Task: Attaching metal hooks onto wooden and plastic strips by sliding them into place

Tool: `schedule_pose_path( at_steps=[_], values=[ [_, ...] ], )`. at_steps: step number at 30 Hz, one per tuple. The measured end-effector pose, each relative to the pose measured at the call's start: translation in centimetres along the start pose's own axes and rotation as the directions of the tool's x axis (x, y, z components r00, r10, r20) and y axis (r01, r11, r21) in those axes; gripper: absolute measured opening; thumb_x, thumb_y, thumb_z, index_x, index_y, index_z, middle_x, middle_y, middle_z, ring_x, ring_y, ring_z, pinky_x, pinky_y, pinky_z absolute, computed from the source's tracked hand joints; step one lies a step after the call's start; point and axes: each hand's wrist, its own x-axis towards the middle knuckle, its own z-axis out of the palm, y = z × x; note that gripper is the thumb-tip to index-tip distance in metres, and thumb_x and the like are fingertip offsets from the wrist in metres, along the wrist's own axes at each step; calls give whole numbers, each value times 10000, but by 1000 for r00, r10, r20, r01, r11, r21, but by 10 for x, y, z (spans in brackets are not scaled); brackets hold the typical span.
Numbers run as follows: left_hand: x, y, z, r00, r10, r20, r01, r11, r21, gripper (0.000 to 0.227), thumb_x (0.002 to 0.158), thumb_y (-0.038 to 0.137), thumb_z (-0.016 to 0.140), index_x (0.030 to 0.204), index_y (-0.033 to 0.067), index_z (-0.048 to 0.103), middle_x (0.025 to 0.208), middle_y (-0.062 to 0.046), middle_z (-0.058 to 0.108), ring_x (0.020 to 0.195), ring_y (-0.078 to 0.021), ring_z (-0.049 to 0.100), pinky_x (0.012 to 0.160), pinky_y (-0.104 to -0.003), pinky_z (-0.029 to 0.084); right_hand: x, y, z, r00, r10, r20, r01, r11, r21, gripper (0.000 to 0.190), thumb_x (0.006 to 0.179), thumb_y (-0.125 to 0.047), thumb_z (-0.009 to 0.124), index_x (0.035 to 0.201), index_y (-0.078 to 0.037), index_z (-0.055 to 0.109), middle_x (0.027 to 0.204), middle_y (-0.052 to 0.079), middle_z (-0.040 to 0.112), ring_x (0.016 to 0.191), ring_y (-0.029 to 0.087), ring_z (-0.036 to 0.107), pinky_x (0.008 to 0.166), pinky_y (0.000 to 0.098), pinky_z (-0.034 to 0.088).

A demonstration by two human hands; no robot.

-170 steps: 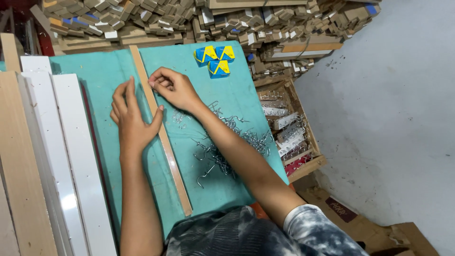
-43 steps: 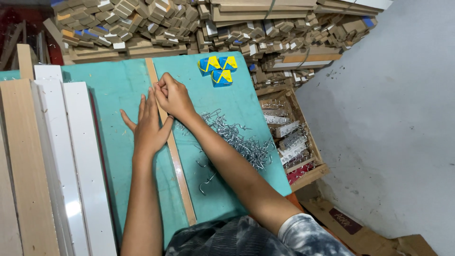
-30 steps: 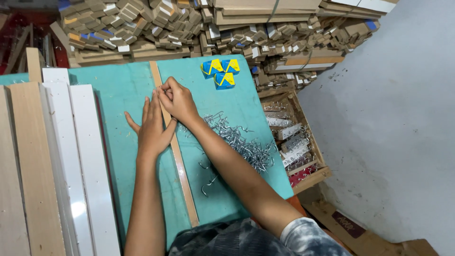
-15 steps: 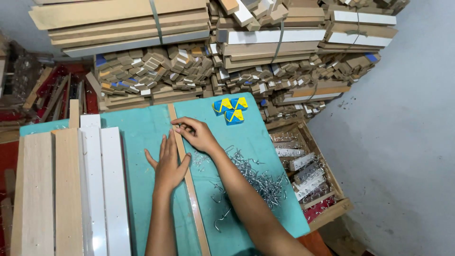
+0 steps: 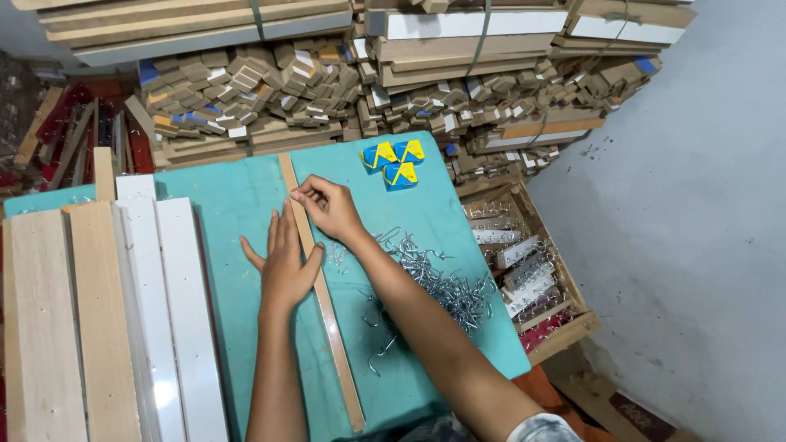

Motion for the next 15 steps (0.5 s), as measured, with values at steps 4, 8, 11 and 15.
schedule_pose_path(
  at_steps=[4,8,11,15],
  values=[
    [1,-1,1,1000,-4,8,4,1000,4,913,924,346,588,1659,121,96,1694,-136,252,1583,-292,151,1110,-745,-190,-4,3,10,997,-24,-75,26,999,34,50,903,-98,741,905,-141,716,634,-4,633,529,51,457,466,203,412],
    [-1,-7,5,1000,10,-13,-9,1000,29,917,921,331,589,1667,117,101,1690,-150,270,1582,-296,167,1107,-747,-177,-10,13,20,981,-96,-168,92,995,-32,67,864,-80,743,888,-121,696,556,-25,564,503,76,511,459,213,426],
    [2,-9,7,999,37,-17,-36,999,36,924,917,342,592,1666,113,101,1697,-159,260,1584,-306,171,1104,-756,-169,-10,11,15,977,-123,-174,121,992,-23,70,868,-76,732,911,-103,683,544,-14,549,504,86,494,473,238,432],
    [2,-15,7,999,32,5,-32,999,-13,896,933,353,594,1652,85,131,1714,-152,218,1593,-310,127,1083,-761,-196,-6,4,-12,988,57,141,-91,964,251,287,863,-180,837,1110,-116,705,689,-25,604,636,32,477,553,166,423]
  ],
)
